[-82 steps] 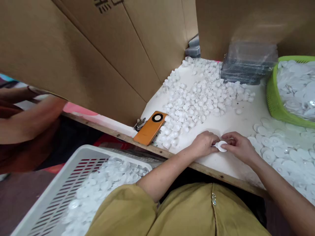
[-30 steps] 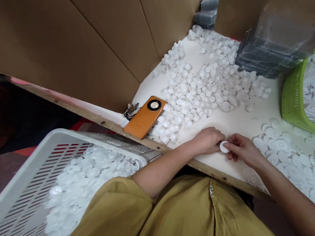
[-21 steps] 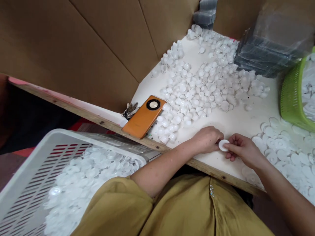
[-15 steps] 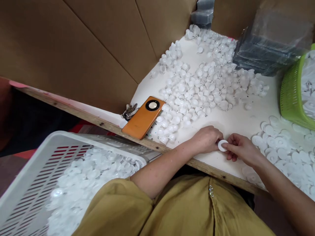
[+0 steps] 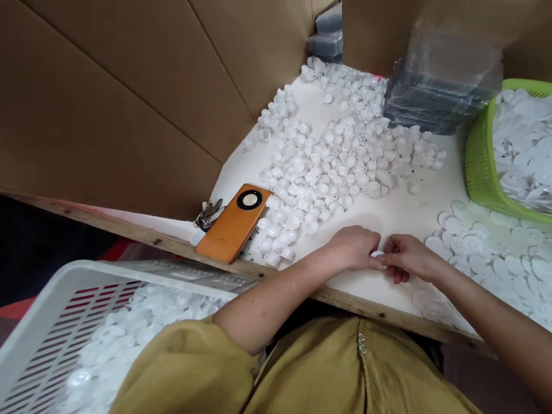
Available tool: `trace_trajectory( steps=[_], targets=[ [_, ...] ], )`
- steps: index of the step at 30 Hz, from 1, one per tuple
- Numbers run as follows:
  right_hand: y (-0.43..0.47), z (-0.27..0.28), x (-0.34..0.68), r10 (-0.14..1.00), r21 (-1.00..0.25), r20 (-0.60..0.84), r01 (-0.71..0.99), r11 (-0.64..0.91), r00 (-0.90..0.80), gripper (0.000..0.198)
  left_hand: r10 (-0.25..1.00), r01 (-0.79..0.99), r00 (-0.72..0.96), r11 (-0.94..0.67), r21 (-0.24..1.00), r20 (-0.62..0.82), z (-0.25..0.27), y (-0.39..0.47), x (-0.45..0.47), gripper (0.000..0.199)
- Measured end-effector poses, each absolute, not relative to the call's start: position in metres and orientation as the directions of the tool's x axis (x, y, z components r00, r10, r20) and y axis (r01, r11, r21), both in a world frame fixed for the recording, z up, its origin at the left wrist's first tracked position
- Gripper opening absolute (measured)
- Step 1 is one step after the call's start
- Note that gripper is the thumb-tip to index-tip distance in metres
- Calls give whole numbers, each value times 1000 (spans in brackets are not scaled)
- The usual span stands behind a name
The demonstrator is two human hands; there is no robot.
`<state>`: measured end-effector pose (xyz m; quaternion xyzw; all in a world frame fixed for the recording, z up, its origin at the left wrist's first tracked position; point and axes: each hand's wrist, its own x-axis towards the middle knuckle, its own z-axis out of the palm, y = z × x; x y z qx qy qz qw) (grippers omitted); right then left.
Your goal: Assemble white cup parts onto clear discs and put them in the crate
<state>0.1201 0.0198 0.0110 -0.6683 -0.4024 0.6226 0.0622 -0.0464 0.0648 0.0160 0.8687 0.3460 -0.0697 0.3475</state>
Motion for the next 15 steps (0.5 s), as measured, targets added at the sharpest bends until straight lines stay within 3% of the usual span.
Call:
trace_trajectory(
  steps=[5, 9, 11, 12, 13, 15],
  targets=[
    [17, 10, 117, 631, -595, -769, 475, -649, -102, 28, 517, 669, 740, -491, 559, -431, 17, 70, -45, 36],
    [15, 11, 124, 698, -694, -688, 464, -551, -200, 25, 558, 629, 752, -449, 635, -350, 14, 63, -50, 36],
    [31, 13, 137, 846, -746, -524, 535, -397, -103, 26, 584, 590, 761, -445, 673, -282, 11, 57, -53, 29],
    [45, 15, 147, 923, -746, -385, 588, -312, 2, 27, 602, 580, 757, -436, 688, -256, 9, 53, -55, 26],
    [62, 17, 158, 973, -710, -158, 665, -231, 169, 29, 619, 572, 749, -421, 704, -237, 9, 50, -59, 23],
    [102, 20, 179, 939, -674, 71, 710, -203, 336, 32, 645, 553, 731, -367, 748, -224, 14, 43, -71, 22]
  ],
)
